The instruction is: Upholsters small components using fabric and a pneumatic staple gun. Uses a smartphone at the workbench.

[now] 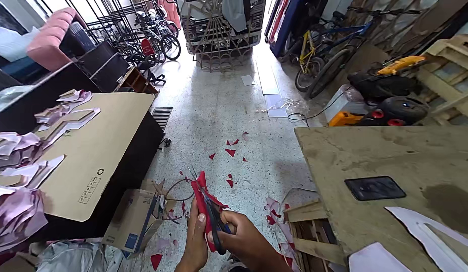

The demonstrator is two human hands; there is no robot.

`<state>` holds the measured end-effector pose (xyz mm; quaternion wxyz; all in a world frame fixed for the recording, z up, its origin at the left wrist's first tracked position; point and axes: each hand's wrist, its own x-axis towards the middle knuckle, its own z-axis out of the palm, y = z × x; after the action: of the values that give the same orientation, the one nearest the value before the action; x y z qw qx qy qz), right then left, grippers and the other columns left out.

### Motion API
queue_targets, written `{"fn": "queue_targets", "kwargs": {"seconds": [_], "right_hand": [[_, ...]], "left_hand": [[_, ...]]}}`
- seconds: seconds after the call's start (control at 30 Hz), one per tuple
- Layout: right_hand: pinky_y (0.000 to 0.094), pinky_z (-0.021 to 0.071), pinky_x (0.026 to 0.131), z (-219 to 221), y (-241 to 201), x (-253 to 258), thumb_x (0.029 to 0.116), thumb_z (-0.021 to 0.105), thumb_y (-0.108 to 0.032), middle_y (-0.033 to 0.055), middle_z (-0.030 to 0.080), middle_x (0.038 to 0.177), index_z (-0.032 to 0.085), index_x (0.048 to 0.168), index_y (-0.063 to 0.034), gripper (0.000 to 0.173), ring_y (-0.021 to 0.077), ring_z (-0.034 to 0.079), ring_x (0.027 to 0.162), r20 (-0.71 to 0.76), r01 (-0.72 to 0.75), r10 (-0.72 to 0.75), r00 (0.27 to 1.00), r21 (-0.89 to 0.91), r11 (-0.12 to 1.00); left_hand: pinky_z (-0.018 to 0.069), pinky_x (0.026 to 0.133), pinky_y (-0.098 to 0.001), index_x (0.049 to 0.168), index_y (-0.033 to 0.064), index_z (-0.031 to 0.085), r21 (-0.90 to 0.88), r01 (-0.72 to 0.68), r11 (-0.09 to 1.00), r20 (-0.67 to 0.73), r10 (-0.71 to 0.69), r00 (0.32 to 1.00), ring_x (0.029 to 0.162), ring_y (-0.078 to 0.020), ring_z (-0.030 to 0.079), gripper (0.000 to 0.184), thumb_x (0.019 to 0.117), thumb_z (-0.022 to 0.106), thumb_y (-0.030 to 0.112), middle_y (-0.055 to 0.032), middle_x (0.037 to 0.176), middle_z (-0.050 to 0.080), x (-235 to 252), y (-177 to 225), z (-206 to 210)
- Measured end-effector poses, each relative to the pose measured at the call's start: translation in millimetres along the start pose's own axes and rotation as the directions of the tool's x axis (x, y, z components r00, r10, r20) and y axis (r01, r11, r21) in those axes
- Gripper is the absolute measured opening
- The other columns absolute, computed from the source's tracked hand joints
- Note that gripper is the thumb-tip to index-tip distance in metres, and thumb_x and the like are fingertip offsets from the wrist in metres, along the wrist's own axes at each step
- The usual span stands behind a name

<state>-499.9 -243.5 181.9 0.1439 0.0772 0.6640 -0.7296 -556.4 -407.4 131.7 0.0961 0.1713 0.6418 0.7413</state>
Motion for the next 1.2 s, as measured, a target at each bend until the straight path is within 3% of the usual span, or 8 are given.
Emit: {"fn": "queue_targets", "kwargs": {"seconds": [0.27, 0.4, 0.5, 0.63, 0.7, 0.87, 0.97, 1.2], "right_hand": [[0.033, 0.0513, 0.046, -2, -1, -6, 0.0916, 0.074, -0.044, 0.0048, 0.058, 0.061, 0.061, 0.085, -0.0088, 0.038, 0.0166, 0.058, 0.048, 0.037, 0.028, -0.032, 0.999, 0.11, 0.994], [0.0354, 0.057, 0.06, -21, 11, -16, 0.0884, 0.076, -0.045, 0.0033, 0.065, 0.089, 0.067, 0.099, -0.0095, 0.038, 0.0152, 0.064, 0.071, -0.209, 0.141, -0.139, 0.968, -0.006, 0.99], [0.0307, 0.052, 0.064, -46, 39, -33, 0.081, 0.08, -0.053, 0.0024, 0.062, 0.1, 0.067, 0.098, -0.0123, 0.046, 0.0116, 0.059, 0.082, -0.319, 0.181, -0.307, 0.897, -0.37, 0.911], [0.0394, 0.0559, 0.065, -50, 52, -52, 0.0736, 0.085, -0.055, 0.0054, 0.06, 0.105, 0.067, 0.102, -0.0144, 0.052, 0.0176, 0.062, 0.088, -0.282, 0.073, -0.298, 0.912, -0.603, 0.794], [0.0403, 0.0568, 0.062, -44, 51, -49, 0.0707, 0.085, -0.057, 0.0055, 0.059, 0.103, 0.066, 0.099, -0.0146, 0.055, 0.0184, 0.062, 0.086, -0.301, 0.029, -0.292, 0.908, -0.651, 0.759], [0.037, 0.0521, 0.054, -42, 50, -36, 0.0699, 0.083, -0.059, 0.0033, 0.055, 0.093, 0.063, 0.091, -0.0155, 0.053, 0.0161, 0.058, 0.074, -0.356, -0.022, -0.293, 0.888, -0.667, 0.745], [0.0379, 0.0526, 0.054, -49, 45, -40, 0.078, 0.082, -0.045, 0.0064, 0.057, 0.086, 0.064, 0.085, -0.0106, 0.04, 0.0184, 0.059, 0.069, -0.341, 0.012, -0.336, 0.878, -0.686, 0.727], [0.0319, 0.0522, 0.056, -57, 56, -36, 0.0864, 0.077, -0.035, 0.0056, 0.058, 0.082, 0.064, 0.081, -0.0093, 0.03, 0.0152, 0.059, 0.07, -0.324, 0.141, -0.478, 0.816, -0.691, 0.709]], "left_hand": [[0.0491, 0.108, -0.0365, 0.158, -0.0019, 0.02, -0.216, 0.057, 0.975, -0.071, -0.074, 0.995, 0.129, -0.0163, 0.056, 0.096, 0.0967, 0.055, 0.063, -0.0141, 0.148, 0.051, 11, -14, -14], [0.0594, 0.094, -0.0455, 0.136, 0.0104, 0.058, -0.567, 0.112, 0.816, -0.1, -0.203, 0.974, 0.11, -0.0244, 0.071, 0.064, 0.0963, 0.056, 0.061, -0.013, 0.121, 0.072, 19, 5, -18], [0.0513, 0.1, -0.0614, 0.154, 0.0191, 0.045, -0.692, 0.186, 0.697, 0.116, -0.147, 0.982, 0.128, -0.0422, 0.058, 0.079, 0.094, 0.049, 0.071, -0.0225, 0.141, 0.059, 30, 5, -37], [0.0455, 0.107, -0.0632, 0.158, 0.0158, 0.036, -0.721, 0.23, 0.654, 0.208, -0.112, 0.972, 0.134, -0.0449, 0.053, 0.076, 0.0991, 0.048, 0.063, -0.0257, 0.145, 0.054, 42, 5, -41], [0.0439, 0.112, -0.0568, 0.156, 0.0131, 0.041, -0.711, 0.264, 0.652, 0.253, -0.113, 0.961, 0.135, -0.04, 0.054, 0.073, 0.1003, 0.048, 0.06, -0.0234, 0.144, 0.056, 47, 9, -35], [0.0551, 0.101, -0.0467, 0.139, 0.015, 0.062, -0.645, 0.371, 0.668, 0.293, -0.233, 0.927, 0.119, -0.0261, 0.067, 0.06, 0.0983, 0.053, 0.059, -0.0139, 0.128, 0.069, 52, 29, -14], [0.0461, 0.109, -0.0557, 0.154, 0.0105, 0.044, -0.631, 0.437, 0.641, 0.435, -0.175, 0.883, 0.132, -0.0372, 0.056, 0.074, 0.0993, 0.051, 0.059, -0.0228, 0.142, 0.057, 68, 16, -20], [0.0441, 0.11, -0.0611, 0.157, 0.0144, 0.04, -0.599, 0.519, 0.61, 0.568, -0.133, 0.812, 0.135, -0.0445, 0.052, 0.074, 0.0993, 0.051, 0.058, -0.0264, 0.148, 0.051, 91, 15, -17]]}}
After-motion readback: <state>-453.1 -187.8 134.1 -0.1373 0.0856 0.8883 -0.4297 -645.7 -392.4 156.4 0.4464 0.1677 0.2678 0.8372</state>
